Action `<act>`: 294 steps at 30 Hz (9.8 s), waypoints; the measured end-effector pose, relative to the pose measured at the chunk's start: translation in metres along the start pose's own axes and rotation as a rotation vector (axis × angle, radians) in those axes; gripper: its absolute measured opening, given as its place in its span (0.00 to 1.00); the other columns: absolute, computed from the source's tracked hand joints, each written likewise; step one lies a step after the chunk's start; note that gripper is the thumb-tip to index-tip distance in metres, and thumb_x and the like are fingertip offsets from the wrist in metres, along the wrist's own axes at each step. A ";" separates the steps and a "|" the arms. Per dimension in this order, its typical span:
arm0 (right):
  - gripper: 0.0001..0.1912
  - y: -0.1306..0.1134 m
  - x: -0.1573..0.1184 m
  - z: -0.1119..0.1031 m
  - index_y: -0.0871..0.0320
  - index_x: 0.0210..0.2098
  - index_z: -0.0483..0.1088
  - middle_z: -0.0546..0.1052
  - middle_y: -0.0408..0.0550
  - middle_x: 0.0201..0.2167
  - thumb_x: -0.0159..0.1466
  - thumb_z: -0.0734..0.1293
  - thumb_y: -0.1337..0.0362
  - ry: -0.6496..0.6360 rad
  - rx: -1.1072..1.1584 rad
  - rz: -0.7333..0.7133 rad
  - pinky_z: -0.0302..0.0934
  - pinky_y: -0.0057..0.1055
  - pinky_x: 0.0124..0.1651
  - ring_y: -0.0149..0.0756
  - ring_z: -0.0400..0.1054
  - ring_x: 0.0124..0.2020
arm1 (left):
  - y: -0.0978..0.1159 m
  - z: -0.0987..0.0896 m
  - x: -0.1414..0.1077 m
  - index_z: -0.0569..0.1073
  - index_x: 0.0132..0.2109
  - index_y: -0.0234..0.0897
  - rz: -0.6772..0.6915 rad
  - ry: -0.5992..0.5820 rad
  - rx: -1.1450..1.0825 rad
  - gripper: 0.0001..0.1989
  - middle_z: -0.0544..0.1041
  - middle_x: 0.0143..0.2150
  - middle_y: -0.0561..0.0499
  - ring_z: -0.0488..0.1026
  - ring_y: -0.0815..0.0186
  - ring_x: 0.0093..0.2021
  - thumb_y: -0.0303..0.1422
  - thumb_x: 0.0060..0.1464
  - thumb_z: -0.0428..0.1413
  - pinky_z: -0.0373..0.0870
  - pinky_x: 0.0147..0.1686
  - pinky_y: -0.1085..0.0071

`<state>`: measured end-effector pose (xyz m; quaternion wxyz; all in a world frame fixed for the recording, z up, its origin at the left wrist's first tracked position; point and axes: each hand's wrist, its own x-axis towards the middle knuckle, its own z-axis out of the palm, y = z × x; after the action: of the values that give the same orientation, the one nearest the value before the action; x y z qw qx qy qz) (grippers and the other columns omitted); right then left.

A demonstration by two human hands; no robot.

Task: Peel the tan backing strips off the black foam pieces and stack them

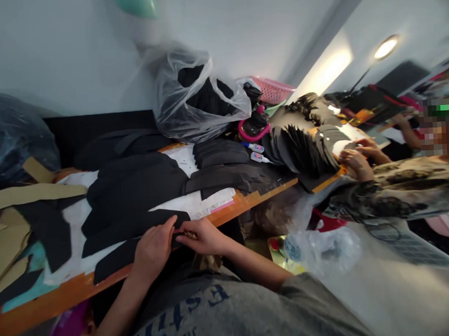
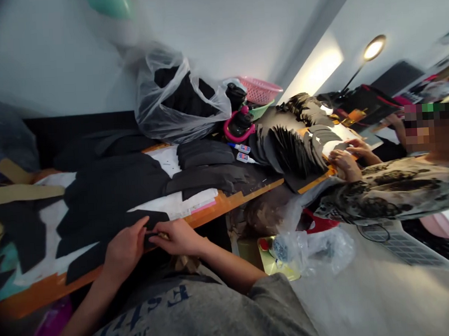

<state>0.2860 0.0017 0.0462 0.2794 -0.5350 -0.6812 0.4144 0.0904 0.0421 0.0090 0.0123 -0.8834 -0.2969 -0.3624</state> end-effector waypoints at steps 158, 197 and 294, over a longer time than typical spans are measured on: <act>0.28 0.015 0.044 0.022 0.64 0.48 0.80 0.76 0.45 0.29 0.60 0.70 0.47 0.090 0.207 0.299 0.60 0.31 0.36 0.34 0.65 0.30 | -0.041 -0.071 -0.088 0.79 0.48 0.36 -0.911 0.047 0.080 0.13 0.77 0.37 0.48 0.74 0.65 0.35 0.37 0.64 0.55 0.71 0.40 0.68; 0.27 0.004 0.009 0.031 0.53 0.69 0.64 0.81 0.54 0.53 0.73 0.59 0.57 -0.004 -0.406 0.187 0.72 0.38 0.46 0.46 0.80 0.45 | 0.004 -0.022 -0.079 0.62 0.71 0.42 -0.547 -0.278 0.174 0.30 0.62 0.72 0.41 0.59 0.46 0.72 0.39 0.65 0.53 0.56 0.69 0.46; 0.19 -0.057 0.038 -0.003 0.56 0.50 0.79 0.82 0.50 0.37 0.67 0.67 0.52 -0.031 0.038 -0.035 0.64 0.32 0.36 0.37 0.73 0.32 | -0.031 -0.147 -0.099 0.75 0.59 0.37 -0.686 0.604 0.436 0.30 0.78 0.53 0.40 0.76 0.51 0.52 0.34 0.48 0.67 0.75 0.52 0.52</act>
<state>0.2501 0.0340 0.0941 0.2861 -0.5111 -0.6866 0.4307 -0.0750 -0.0184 0.0468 0.1623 -0.5676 -0.6218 -0.5146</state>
